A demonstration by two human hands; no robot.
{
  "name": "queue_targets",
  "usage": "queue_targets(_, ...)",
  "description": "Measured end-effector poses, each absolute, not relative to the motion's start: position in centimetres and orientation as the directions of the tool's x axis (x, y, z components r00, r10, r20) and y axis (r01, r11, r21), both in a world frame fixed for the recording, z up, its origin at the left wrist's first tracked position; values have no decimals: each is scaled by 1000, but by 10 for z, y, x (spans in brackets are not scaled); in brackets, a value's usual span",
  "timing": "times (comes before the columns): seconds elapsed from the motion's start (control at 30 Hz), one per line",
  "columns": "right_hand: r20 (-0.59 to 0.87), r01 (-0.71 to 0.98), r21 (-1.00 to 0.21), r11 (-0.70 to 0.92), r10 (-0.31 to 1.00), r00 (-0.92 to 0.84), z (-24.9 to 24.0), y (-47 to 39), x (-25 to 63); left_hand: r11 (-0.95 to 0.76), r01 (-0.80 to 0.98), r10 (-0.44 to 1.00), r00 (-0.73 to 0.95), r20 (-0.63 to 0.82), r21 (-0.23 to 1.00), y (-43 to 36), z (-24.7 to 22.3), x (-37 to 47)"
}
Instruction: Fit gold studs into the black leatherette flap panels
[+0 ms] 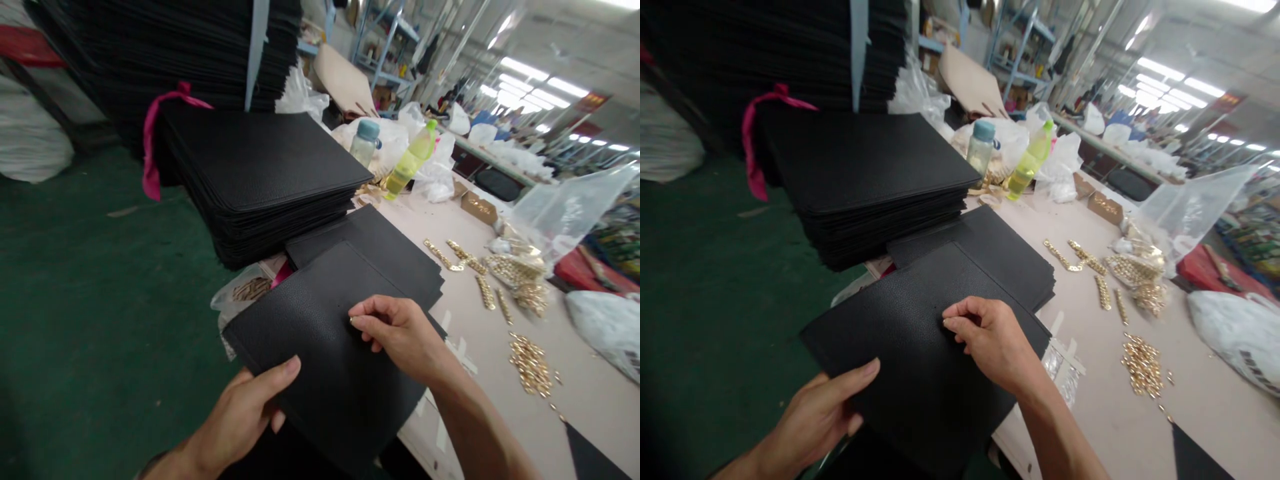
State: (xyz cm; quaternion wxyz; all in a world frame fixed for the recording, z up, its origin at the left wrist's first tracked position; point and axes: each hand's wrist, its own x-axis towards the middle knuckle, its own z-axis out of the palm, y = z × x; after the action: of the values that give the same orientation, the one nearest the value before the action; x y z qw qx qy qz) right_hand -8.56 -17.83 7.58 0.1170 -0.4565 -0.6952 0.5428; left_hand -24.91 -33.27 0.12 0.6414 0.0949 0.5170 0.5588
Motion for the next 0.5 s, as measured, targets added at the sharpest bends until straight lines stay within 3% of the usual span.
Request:
queue_targets(0.27,-414,553,-832,-42,710,-570,74,-158,-103,219,-753,948,14,-318,621,-319,10,-246)
queue_targets(0.5,-454,542,-835,-91,670,-587,80,-145,-111,211,-769,971,96,-218,603,-306,11,-250)
